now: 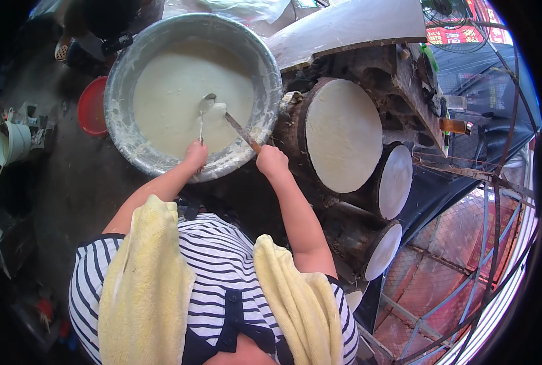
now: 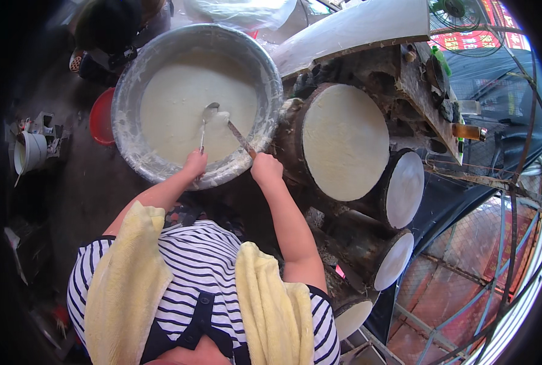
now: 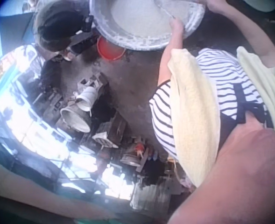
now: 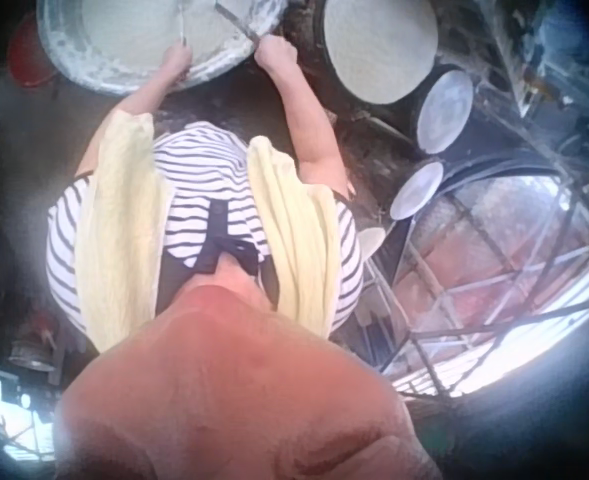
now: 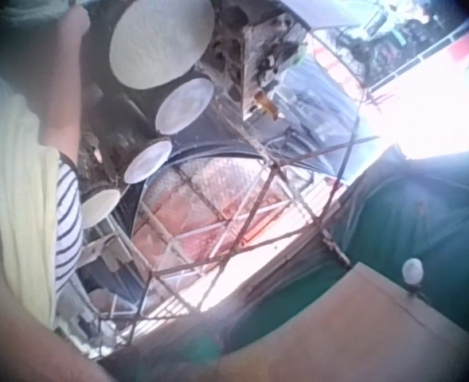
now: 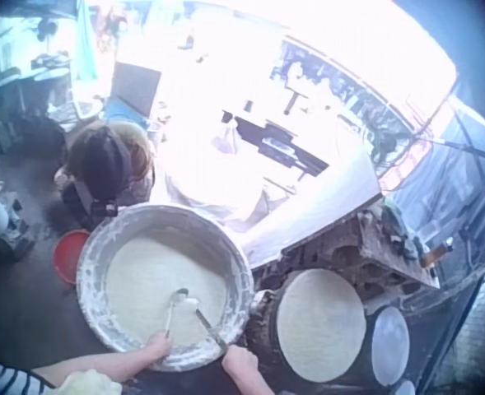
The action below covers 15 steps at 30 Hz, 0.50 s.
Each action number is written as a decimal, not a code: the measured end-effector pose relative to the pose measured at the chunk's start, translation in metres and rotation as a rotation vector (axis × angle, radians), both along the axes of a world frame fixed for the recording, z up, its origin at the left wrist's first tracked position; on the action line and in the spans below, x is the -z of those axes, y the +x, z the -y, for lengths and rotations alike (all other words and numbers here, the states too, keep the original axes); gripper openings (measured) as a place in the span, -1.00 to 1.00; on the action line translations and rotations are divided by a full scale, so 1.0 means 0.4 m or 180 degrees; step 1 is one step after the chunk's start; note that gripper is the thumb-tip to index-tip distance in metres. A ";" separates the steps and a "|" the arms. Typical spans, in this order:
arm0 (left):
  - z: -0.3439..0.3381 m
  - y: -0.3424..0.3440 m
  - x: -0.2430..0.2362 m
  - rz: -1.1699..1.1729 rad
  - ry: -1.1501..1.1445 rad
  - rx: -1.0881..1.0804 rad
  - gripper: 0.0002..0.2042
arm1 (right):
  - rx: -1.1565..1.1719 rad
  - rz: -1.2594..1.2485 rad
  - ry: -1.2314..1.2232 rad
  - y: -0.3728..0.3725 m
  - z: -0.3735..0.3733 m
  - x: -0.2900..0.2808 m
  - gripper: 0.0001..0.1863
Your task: The person ladles batter onto multiple hot griddles, spreads it into thin circles, and flips the crepes as they cook. Finished crepes are removed and stacked on a tray while new batter is continuously applied to the griddles.
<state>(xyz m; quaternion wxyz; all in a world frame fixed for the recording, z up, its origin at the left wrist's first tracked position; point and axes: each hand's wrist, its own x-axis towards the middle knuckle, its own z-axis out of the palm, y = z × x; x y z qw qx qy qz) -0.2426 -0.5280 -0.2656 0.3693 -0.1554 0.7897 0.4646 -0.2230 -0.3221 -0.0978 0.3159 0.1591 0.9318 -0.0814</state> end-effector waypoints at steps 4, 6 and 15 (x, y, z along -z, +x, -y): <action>-0.036 -0.002 -0.038 0.0558 0.0268 -0.0290 -0.77 | 0.0031 0.0066 -0.0086 0.001 0.016 0.028 -0.79; -0.047 0.002 -0.050 0.0887 0.0681 -0.0678 -0.77 | 0.0009 0.0074 -0.0150 0.007 0.012 0.038 -0.78; -0.021 -0.014 -0.191 0.2795 0.3615 -0.2455 -0.79 | -0.0705 -0.0064 -0.0290 0.049 -0.094 -0.089 -0.76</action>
